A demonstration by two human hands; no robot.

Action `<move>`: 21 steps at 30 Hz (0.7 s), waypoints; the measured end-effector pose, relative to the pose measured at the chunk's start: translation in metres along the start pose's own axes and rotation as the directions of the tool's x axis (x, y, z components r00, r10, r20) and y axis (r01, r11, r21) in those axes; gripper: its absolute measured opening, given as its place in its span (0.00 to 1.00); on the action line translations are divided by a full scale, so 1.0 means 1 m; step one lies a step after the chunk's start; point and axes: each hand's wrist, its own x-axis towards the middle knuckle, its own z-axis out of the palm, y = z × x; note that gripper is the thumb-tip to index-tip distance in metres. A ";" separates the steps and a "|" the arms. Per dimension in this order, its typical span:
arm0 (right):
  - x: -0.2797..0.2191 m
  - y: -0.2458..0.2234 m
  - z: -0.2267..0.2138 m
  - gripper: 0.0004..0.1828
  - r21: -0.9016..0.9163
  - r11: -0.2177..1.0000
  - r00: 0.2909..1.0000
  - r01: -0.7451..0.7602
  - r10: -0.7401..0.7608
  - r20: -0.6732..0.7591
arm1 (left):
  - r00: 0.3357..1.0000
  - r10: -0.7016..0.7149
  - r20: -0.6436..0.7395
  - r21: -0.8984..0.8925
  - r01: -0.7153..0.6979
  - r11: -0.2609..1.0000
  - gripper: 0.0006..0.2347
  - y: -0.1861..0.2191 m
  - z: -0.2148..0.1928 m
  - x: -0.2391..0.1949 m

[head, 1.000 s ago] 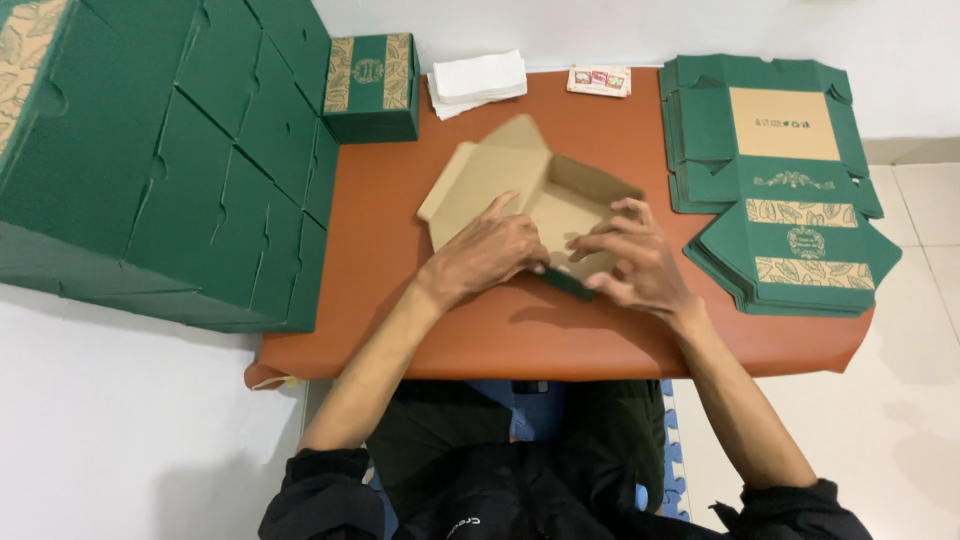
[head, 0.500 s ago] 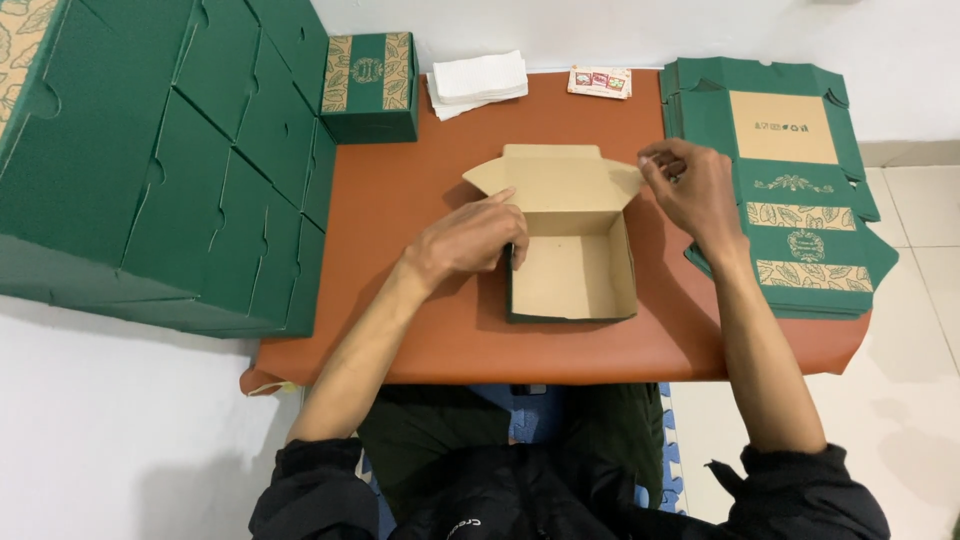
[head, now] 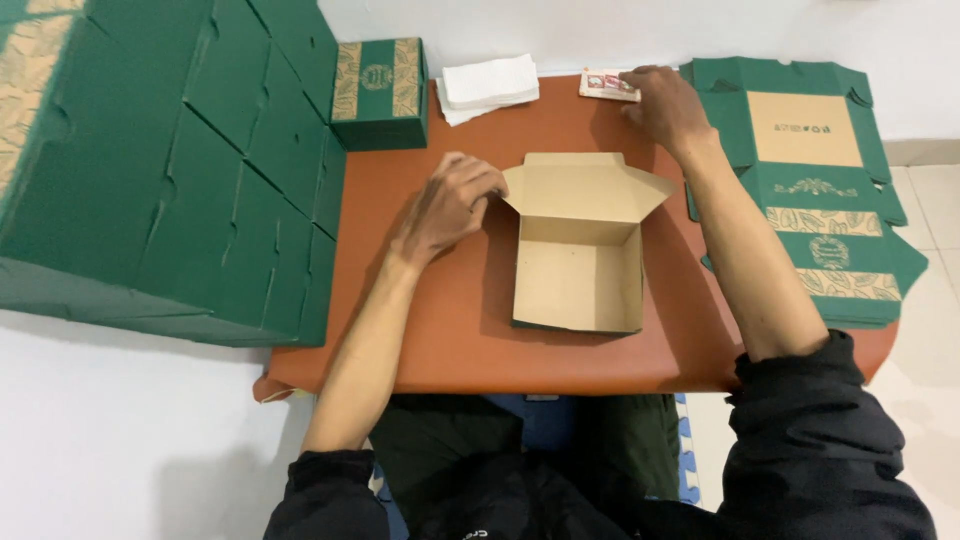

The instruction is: Folding flat cardboard templates into finished boxes and adding inserts.

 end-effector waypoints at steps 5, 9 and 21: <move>0.022 0.027 0.044 0.20 -0.396 0.912 0.994 0.107 -0.112 0.010 | 1.000 -0.016 0.010 -0.048 0.017 0.999 0.15 0.005 -0.006 0.003; 0.021 0.028 0.045 0.13 -0.531 0.831 0.970 0.167 -0.236 -0.065 | 1.000 0.005 -0.004 -0.051 -0.005 0.999 0.16 0.003 0.000 0.001; -0.076 -0.109 -0.119 0.16 -0.156 0.978 0.947 0.139 -0.178 -0.268 | 0.997 -0.021 -0.069 -0.051 0.017 0.999 0.18 -0.006 -0.005 -0.002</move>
